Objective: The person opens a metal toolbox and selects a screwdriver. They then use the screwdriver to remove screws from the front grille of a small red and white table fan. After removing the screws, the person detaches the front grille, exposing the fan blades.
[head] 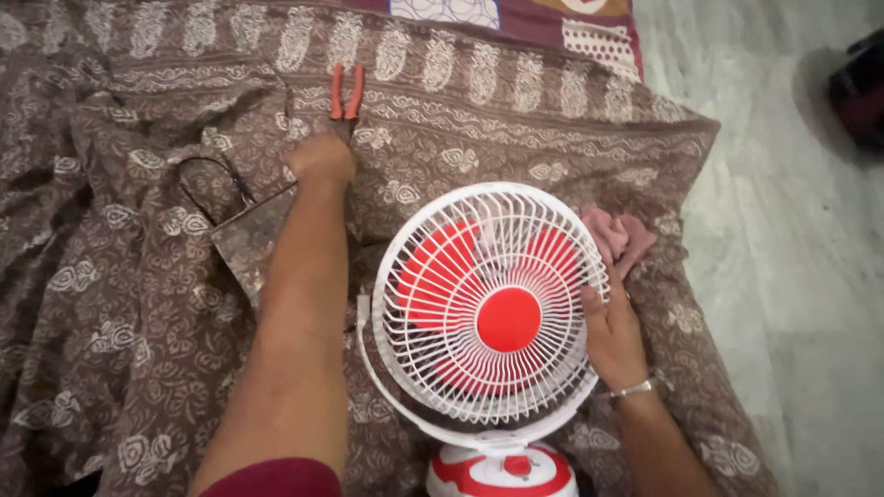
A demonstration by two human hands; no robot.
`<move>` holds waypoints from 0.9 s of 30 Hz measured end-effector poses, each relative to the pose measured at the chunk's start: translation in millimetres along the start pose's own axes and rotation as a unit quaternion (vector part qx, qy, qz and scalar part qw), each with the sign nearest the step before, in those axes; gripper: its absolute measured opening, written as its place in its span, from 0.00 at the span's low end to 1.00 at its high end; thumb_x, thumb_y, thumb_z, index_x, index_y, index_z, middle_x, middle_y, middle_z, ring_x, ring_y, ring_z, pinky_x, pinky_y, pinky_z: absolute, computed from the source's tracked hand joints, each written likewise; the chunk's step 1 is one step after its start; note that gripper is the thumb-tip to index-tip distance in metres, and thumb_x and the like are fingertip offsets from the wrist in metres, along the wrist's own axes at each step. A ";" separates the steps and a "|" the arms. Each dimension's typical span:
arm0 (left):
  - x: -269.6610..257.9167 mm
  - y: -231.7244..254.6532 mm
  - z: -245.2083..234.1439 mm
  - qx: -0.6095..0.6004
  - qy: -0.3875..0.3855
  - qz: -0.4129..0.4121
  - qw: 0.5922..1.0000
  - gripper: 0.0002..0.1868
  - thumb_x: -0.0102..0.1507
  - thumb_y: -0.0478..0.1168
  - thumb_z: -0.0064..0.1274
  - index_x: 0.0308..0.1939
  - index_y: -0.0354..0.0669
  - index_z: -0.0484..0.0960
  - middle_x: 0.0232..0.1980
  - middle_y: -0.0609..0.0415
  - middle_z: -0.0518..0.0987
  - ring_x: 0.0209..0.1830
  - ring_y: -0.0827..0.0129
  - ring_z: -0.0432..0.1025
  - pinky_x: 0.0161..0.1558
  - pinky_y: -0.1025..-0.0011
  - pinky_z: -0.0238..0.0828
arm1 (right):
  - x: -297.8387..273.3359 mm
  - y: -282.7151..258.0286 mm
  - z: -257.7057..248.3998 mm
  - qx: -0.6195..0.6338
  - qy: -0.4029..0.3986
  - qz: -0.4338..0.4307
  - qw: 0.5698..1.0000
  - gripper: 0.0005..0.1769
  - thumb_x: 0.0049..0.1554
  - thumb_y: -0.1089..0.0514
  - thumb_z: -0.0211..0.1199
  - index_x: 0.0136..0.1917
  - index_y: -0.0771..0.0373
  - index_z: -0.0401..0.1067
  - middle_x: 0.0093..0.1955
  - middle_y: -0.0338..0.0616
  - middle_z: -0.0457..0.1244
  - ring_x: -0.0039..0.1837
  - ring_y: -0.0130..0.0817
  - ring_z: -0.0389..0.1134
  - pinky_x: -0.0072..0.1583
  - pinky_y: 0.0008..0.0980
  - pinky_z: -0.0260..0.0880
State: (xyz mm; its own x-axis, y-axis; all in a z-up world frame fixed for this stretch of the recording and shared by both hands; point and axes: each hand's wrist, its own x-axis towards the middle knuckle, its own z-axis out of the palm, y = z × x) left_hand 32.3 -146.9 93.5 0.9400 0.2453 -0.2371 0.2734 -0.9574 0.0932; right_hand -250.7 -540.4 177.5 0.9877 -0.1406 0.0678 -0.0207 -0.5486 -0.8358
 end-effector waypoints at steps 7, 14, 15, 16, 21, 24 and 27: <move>11.5 -7.1 21.5 0.019 0.035 0.027 0.999 0.20 0.65 0.41 0.47 0.61 0.44 0.80 0.64 0.44 0.77 0.63 0.51 0.73 0.58 0.44 0.69 | -21.9 -21.5 21.0 -0.284 0.028 -0.252 0.925 0.50 0.62 0.27 0.48 0.83 0.62 0.45 0.86 0.65 0.36 0.86 0.62 0.35 0.80 0.64 0.33; 32.6 -12.8 37.6 0.006 0.017 0.026 1.000 0.19 0.66 0.40 0.48 0.58 0.40 0.82 0.62 0.42 0.79 0.60 0.49 0.75 0.55 0.53 0.75 | -32.2 -50.9 43.7 -0.338 -0.041 -0.285 0.896 0.50 0.57 0.25 0.52 0.81 0.54 0.50 0.85 0.59 0.36 0.85 0.62 0.31 0.77 0.70 0.23; 34.3 -11.7 37.5 0.012 0.008 0.024 1.000 0.19 0.65 0.40 0.49 0.58 0.41 0.83 0.62 0.43 0.79 0.61 0.49 0.75 0.55 0.54 0.74 | -32.5 -51.9 43.6 -0.337 -0.042 -0.281 0.898 0.49 0.58 0.25 0.52 0.81 0.55 0.51 0.85 0.59 0.36 0.85 0.62 0.31 0.77 0.70 0.24; 33.3 -11.0 37.6 0.018 0.000 0.022 1.000 0.19 0.64 0.40 0.50 0.58 0.41 0.83 0.63 0.44 0.78 0.61 0.50 0.75 0.56 0.54 0.74 | -33.7 -51.6 43.1 -0.336 -0.044 -0.277 0.899 0.49 0.58 0.26 0.53 0.81 0.55 0.51 0.86 0.59 0.36 0.85 0.63 0.32 0.77 0.71 0.24; 20.1 -0.8 16.7 -0.004 0.018 -0.016 1.000 0.19 0.69 0.44 0.43 0.59 0.44 0.82 0.61 0.44 0.80 0.59 0.50 0.75 0.56 0.49 0.72 | -33.9 -52.3 46.2 -0.336 -0.040 -0.281 0.898 0.49 0.57 0.26 0.53 0.81 0.56 0.52 0.86 0.59 0.36 0.85 0.64 0.33 0.77 0.72 0.25; 4.3 4.9 6.9 -0.004 0.039 -0.001 0.999 0.21 0.67 0.49 0.44 0.58 0.46 0.80 0.58 0.45 0.81 0.56 0.52 0.76 0.56 0.46 0.67 | -34.3 -51.7 46.3 -0.334 -0.037 -0.281 0.899 0.49 0.58 0.26 0.53 0.81 0.55 0.52 0.86 0.59 0.36 0.85 0.64 0.32 0.77 0.72 0.24; 0.3 5.3 4.7 0.039 0.098 0.041 0.994 0.16 0.68 0.44 0.43 0.52 0.46 0.85 0.54 0.46 0.83 0.53 0.52 0.78 0.54 0.42 0.68 | -34.5 -48.8 46.5 -0.328 -0.035 -0.283 0.900 0.48 0.58 0.26 0.52 0.81 0.55 0.52 0.85 0.59 0.36 0.85 0.64 0.32 0.77 0.72 0.24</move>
State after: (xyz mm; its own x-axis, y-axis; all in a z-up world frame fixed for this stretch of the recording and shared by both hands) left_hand 33.1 -152.7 89.3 0.9824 0.1830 -0.0384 0.1841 -0.9825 0.0283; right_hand -276.6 -470.5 190.7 0.8755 0.3552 0.3275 0.4254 -0.8882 -0.1739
